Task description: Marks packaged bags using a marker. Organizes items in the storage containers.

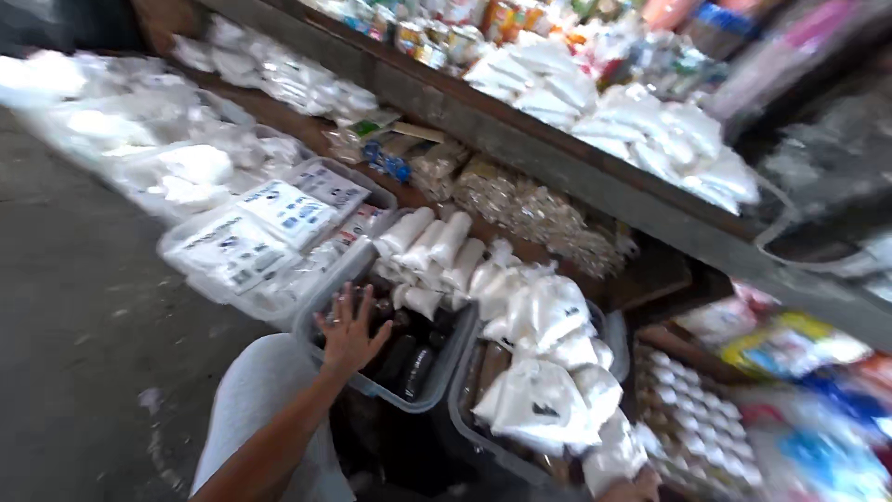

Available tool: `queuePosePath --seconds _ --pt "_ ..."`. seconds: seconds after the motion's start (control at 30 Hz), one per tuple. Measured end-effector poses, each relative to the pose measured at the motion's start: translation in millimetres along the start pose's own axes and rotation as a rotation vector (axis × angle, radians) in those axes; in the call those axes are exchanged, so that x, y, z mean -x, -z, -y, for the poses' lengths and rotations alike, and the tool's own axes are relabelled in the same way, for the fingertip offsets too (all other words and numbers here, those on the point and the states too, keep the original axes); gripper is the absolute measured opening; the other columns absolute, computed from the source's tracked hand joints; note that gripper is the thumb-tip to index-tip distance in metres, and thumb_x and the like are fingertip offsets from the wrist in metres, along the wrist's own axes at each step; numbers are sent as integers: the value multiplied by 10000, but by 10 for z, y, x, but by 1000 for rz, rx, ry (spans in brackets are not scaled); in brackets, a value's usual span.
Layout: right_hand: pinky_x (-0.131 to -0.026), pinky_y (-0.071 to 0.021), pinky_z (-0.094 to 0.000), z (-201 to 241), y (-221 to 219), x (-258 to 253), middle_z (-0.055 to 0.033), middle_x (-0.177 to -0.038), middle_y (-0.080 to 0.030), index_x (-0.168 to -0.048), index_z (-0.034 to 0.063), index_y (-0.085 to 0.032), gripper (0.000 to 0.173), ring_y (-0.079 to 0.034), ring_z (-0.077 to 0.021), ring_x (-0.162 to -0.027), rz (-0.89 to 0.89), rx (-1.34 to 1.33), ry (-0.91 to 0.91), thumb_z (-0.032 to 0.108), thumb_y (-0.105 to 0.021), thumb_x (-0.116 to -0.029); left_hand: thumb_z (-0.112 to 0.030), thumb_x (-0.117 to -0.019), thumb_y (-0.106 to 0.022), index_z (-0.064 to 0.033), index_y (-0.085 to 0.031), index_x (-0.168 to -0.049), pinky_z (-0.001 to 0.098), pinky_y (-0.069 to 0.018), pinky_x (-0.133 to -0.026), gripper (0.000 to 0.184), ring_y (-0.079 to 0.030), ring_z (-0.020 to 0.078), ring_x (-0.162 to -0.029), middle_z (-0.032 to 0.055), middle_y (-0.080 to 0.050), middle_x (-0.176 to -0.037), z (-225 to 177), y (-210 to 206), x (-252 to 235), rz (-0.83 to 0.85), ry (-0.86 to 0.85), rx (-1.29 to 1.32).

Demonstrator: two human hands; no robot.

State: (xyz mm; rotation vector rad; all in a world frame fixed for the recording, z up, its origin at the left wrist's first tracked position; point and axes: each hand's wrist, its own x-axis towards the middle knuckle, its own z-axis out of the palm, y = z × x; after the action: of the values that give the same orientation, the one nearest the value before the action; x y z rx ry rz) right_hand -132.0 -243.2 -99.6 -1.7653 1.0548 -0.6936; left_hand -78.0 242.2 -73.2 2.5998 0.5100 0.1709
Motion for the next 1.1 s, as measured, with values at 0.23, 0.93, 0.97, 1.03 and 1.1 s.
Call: queuePosePath --seconds 0.23,0.93,0.97,1.03,1.1 --pt "-1080 -456 -543 77 -1 -146 -261 -1317 -629 -1349 -45 -596 484 -603 -355 -1237 -107 -57 -58 334 -403 -1117 -755 -941 -432 -129 -264 -1643 813 -97 -1135 955 -158 525 -1538 297 -171 -1673 261 -434 -72 -181 -188 65" --pt "-1091 -431 -590 160 60 -75 -325 -1374 -575 -1414 -81 -514 634 -566 -446 -1287 -131 106 -286 459 -426 -1095 -607 -1022 -244 -101 -317 -1620 807 -68 -1141 786 -232 491 -1532 275 -262 -1654 200 -355 -146 -166 -67 37" --pt "-1102 -427 -585 145 66 -53 -339 -1402 -547 -1442 -104 -465 667 -547 -453 -1311 -114 134 -307 464 -420 -1095 -577 -1034 -277 -108 -321 -1620 798 -53 -1151 752 -217 486 -1539 267 -251 -1661 173 -329 -129 -143 -50 31" --pt "-1131 -401 -586 106 81 -35 -368 -1470 -466 -1492 -130 -375 728 -490 -473 -1368 -50 182 -310 484 -373 -1101 -556 -1054 -317 -110 -293 -1630 771 -16 -1177 730 -165 469 -1558 259 -191 -1683 147 -325 -121 -84 -5 -9" --pt "-1151 -382 -582 49 95 -24 -376 -1509 -415 -1523 -126 -321 719 -447 -478 -1405 27 230 -250 464 -322 -1112 -561 -1058 -299 -136 -259 -1644 753 8 -1189 724 -128 436 -1575 229 -148 -1702 163 -341 -149 -67 28 -65"
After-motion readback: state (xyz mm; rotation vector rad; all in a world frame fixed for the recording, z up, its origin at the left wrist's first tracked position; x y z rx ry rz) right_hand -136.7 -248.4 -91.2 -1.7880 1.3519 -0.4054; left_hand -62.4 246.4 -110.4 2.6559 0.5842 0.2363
